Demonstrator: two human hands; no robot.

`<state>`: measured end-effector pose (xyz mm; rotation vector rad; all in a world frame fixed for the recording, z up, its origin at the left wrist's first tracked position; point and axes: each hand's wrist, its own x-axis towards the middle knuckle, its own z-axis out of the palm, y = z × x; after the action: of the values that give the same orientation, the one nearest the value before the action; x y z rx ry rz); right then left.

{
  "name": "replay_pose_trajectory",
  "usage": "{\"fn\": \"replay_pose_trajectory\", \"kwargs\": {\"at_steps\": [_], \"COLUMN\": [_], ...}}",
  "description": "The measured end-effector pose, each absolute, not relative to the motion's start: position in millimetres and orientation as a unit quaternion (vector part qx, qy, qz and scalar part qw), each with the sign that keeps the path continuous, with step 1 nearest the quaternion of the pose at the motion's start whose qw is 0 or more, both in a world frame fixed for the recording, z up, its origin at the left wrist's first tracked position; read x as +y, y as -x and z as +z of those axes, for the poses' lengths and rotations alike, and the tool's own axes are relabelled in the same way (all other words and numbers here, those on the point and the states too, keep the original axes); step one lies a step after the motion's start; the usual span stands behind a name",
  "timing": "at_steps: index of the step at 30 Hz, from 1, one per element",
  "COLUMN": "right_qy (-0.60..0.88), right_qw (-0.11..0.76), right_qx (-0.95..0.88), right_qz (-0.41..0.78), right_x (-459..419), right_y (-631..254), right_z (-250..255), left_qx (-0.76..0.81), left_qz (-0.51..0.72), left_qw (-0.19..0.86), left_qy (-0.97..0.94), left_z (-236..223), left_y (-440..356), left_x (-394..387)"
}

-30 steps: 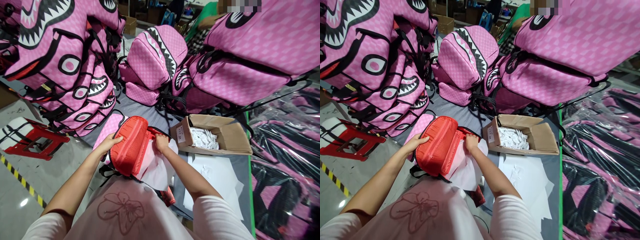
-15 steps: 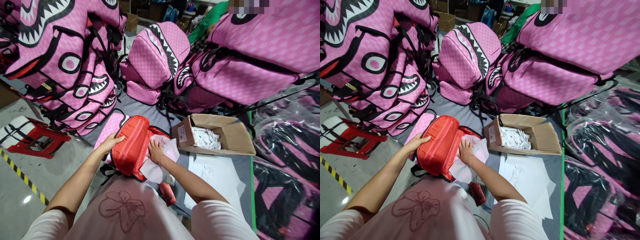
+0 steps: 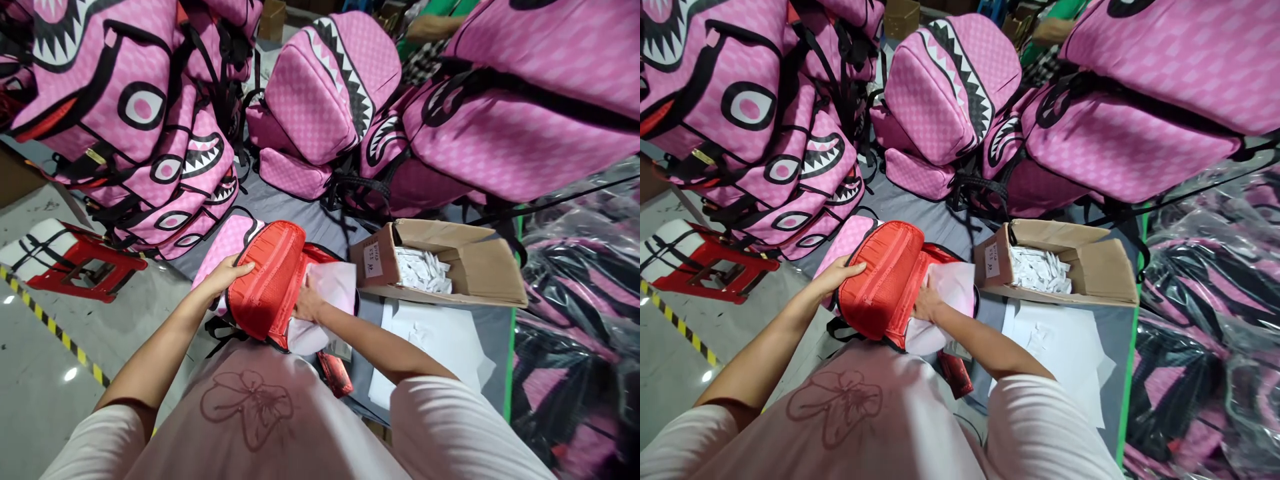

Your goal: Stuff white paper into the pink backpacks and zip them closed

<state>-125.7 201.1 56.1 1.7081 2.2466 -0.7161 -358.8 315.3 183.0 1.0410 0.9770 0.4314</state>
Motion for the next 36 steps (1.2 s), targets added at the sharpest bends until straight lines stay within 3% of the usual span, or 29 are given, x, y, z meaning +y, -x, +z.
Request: {"fn": "replay_pose_trajectory", "kwargs": {"at_steps": [4, 8, 13, 24, 30, 36], "right_qy": [-0.667, -0.625, -0.601, -0.574, -0.573, -0.613], "right_qw": [0.167, 0.167, 0.235, 0.206, 0.16, 0.18], "right_qx": [0.69, 0.729, 0.729, 0.768, 0.776, 0.738], "right_qz": [-0.226, -0.224, -0.227, -0.196, -0.209, -0.215], "right_x": [203.1, 198.5, 195.7, 195.1, 200.6, 205.5], "right_y": [117.4, 113.7, 107.7, 102.7, 114.2, 123.5], "right_z": [51.2, 51.0, 50.6, 31.0, 33.0, 34.3], "left_qx": [0.445, 0.438, 0.43, 0.418, 0.471, 0.544], "left_qz": [0.196, 0.193, 0.186, 0.178, 0.163, 0.139], "left_qw": [0.726, 0.715, 0.718, 0.702, 0.595, 0.481], "left_qy": [-0.486, -0.51, -0.514, -0.548, -0.63, -0.674], "left_z": [182.5, 182.0, 182.5, 182.2, 171.6, 163.3], "left_y": [361.0, 361.4, 359.6, 361.3, 368.1, 367.8], "left_x": [316.5, 318.8, 319.5, 321.6, 332.2, 333.6]}}
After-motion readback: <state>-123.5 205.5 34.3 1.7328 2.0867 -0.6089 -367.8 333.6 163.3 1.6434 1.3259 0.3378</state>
